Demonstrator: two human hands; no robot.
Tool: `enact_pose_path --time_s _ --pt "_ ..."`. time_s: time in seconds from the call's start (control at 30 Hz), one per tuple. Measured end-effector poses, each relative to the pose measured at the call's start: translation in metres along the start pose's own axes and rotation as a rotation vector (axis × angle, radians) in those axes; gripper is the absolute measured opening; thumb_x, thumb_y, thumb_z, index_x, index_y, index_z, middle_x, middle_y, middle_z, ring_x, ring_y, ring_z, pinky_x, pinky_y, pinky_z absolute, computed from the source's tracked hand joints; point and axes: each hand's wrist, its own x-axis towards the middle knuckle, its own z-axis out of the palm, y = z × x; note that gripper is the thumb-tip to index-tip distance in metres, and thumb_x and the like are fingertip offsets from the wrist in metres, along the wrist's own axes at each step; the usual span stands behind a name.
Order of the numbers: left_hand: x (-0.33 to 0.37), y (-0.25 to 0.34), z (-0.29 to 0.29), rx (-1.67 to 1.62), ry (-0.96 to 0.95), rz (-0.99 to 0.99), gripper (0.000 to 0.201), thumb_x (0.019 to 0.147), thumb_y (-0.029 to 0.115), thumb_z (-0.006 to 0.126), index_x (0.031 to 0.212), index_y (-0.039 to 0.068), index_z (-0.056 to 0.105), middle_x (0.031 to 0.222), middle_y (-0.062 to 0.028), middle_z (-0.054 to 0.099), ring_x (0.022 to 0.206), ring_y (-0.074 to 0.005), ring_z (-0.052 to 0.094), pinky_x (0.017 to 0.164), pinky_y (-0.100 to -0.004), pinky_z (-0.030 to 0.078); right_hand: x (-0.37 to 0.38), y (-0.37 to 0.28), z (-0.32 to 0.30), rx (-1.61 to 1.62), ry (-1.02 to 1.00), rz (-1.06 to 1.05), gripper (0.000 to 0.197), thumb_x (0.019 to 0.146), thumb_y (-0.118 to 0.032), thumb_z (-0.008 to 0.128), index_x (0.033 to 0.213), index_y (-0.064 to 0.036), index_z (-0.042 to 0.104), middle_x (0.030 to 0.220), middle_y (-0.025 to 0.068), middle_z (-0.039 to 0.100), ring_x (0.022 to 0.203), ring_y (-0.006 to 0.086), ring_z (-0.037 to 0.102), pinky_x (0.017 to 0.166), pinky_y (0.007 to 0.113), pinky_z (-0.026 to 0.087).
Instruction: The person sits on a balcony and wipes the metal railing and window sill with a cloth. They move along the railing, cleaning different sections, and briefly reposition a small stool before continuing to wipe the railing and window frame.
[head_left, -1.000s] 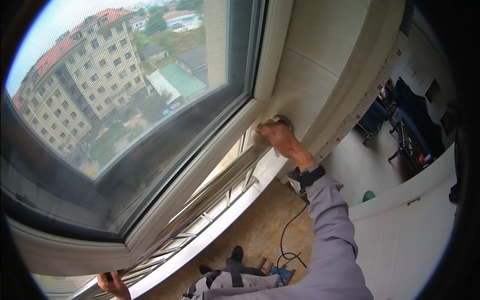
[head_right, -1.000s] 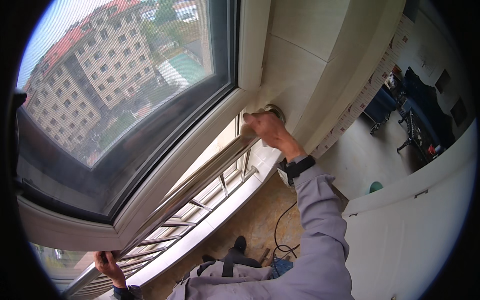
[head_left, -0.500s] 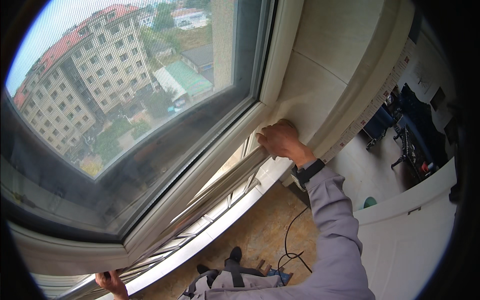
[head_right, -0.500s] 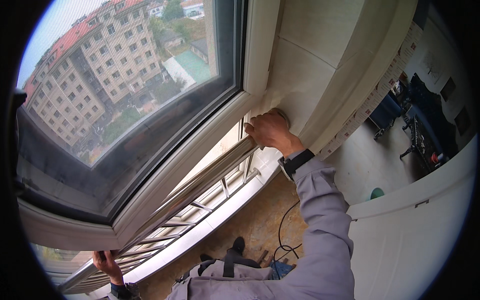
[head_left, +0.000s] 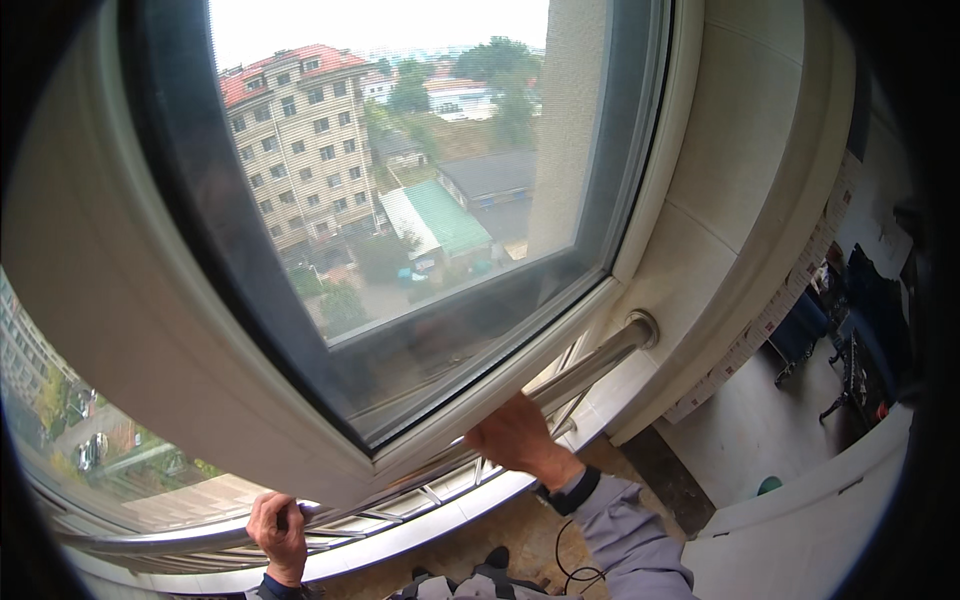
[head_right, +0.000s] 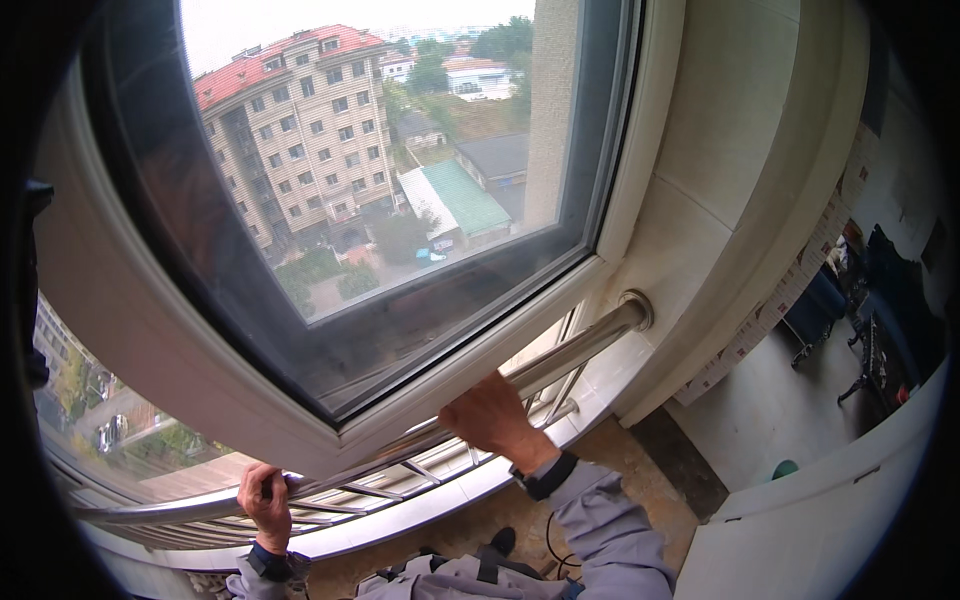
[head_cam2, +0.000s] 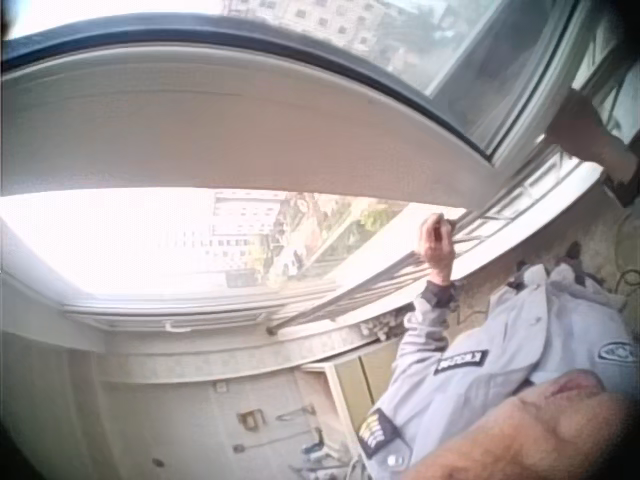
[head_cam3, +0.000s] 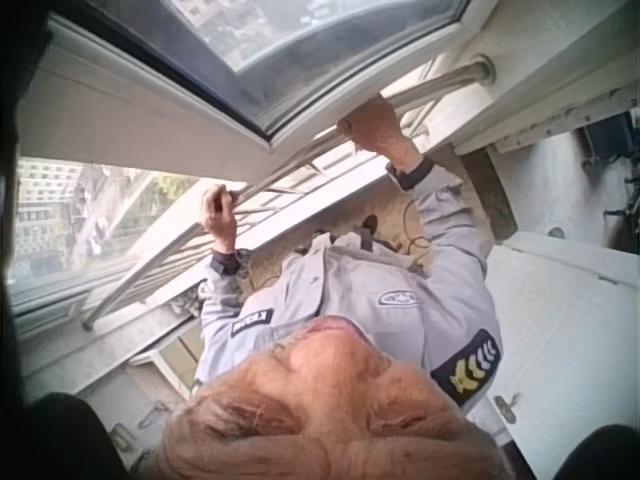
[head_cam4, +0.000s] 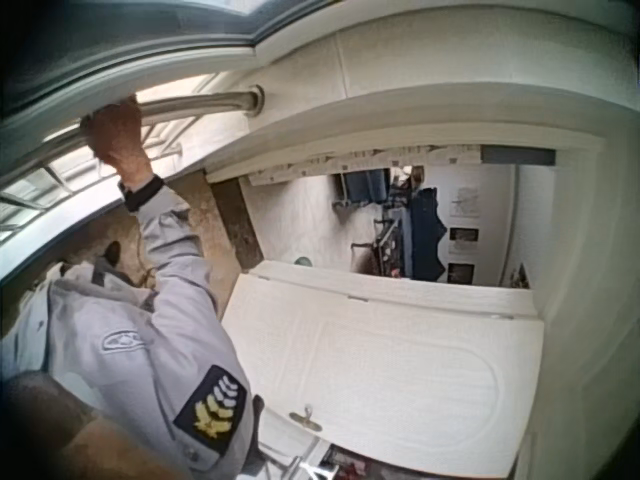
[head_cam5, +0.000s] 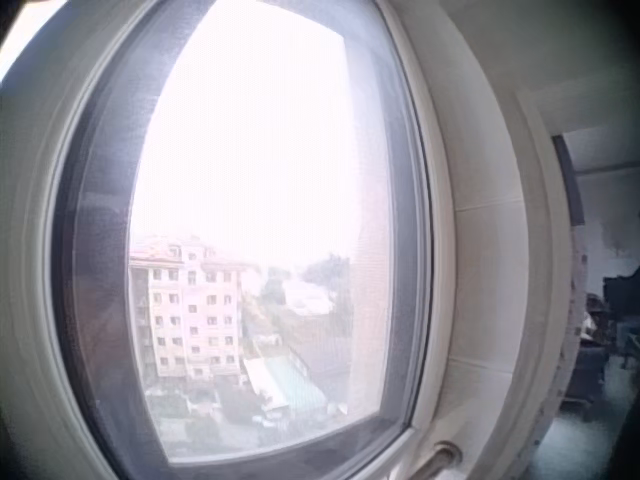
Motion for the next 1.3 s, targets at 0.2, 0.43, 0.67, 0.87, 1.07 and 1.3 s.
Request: enact_pose_path --time_s 0.2,0.43,0.67,0.87,1.07,1.3 --pt "0.002 0.002 -0.005 -0.038 -0.03 -0.012 0.021 0.078 -0.01 0.069 0.093 0.004 0.067 0.085 -0.0119 0.068 0.073 -0.0265 0.066 0.065 -0.0341 0.053 -0.004 -0.101 0.034 0.202 0.013 -0.124 0.038 0.083 -0.016 0.069 0.12 -0.009 0.064 0.1 0.0148 0.065 0.1 0.0371 0.062 0.089 0.047 0.051" --pt "0.003 0.002 -0.017 -0.145 -0.103 0.005 0.016 0.088 -0.011 0.067 0.098 0.001 0.067 0.091 -0.0104 0.066 0.08 -0.0191 0.065 0.069 -0.0297 0.053 -0.036 -0.156 0.04 0.497 0.325 0.006 0.04 0.086 0.0 0.064 0.125 -0.0074 0.068 0.114 0.0148 0.071 0.102 0.0307 0.069 0.087 0.04 0.056" --pt "-0.026 0.05 -0.016 -0.705 -0.662 -0.346 0.033 0.091 0.0 0.069 0.123 -0.003 0.063 0.116 -0.0164 0.068 0.099 -0.0248 0.07 0.087 -0.0348 0.057 -0.077 -0.178 -0.004 1.635 0.296 0.994 0.035 0.101 -0.02 0.05 0.127 0.001 0.059 0.119 0.0072 0.061 0.109 0.0154 0.063 0.097 0.029 0.051" --pt "-0.024 0.077 0.018 -1.161 -0.888 -0.898 0.038 0.099 0.021 0.073 0.128 -0.001 0.065 0.113 -0.006 0.073 0.101 -0.0159 0.068 0.093 -0.0352 0.056 -0.079 -0.192 0.002 1.532 0.184 0.835 0.038 0.103 -0.023 0.055 0.133 0.0005 0.055 0.124 0.008 0.062 0.113 0.0162 0.062 0.099 0.029 0.05" --pt "-0.027 0.079 0.03 -1.107 -0.855 -0.925 0.028 0.101 0.019 0.069 0.121 0.0 0.067 0.106 -0.0042 0.073 0.089 -0.0117 0.068 0.077 -0.0282 0.057 -0.1 -0.175 -0.029 0.538 0.308 0.493 0.043 0.094 -0.014 0.064 0.133 0.0007 0.059 0.126 0.0184 0.068 0.11 0.031 0.069 0.095 0.04 0.055" --pt "-0.031 0.096 0.052 -1.173 -0.977 -1.014 0.031 0.102 0.018 0.064 0.127 0.0 0.063 0.12 -0.0059 0.07 0.109 -0.0147 0.066 0.098 -0.0343 0.053 -0.118 -0.18 -0.011 0.181 -0.092 0.093 0.075 0.084 -0.008 0.074 0.153 -0.0073 0.044 0.151 0.0154 0.051 0.134 0.036 0.054 0.11 0.045 0.049"
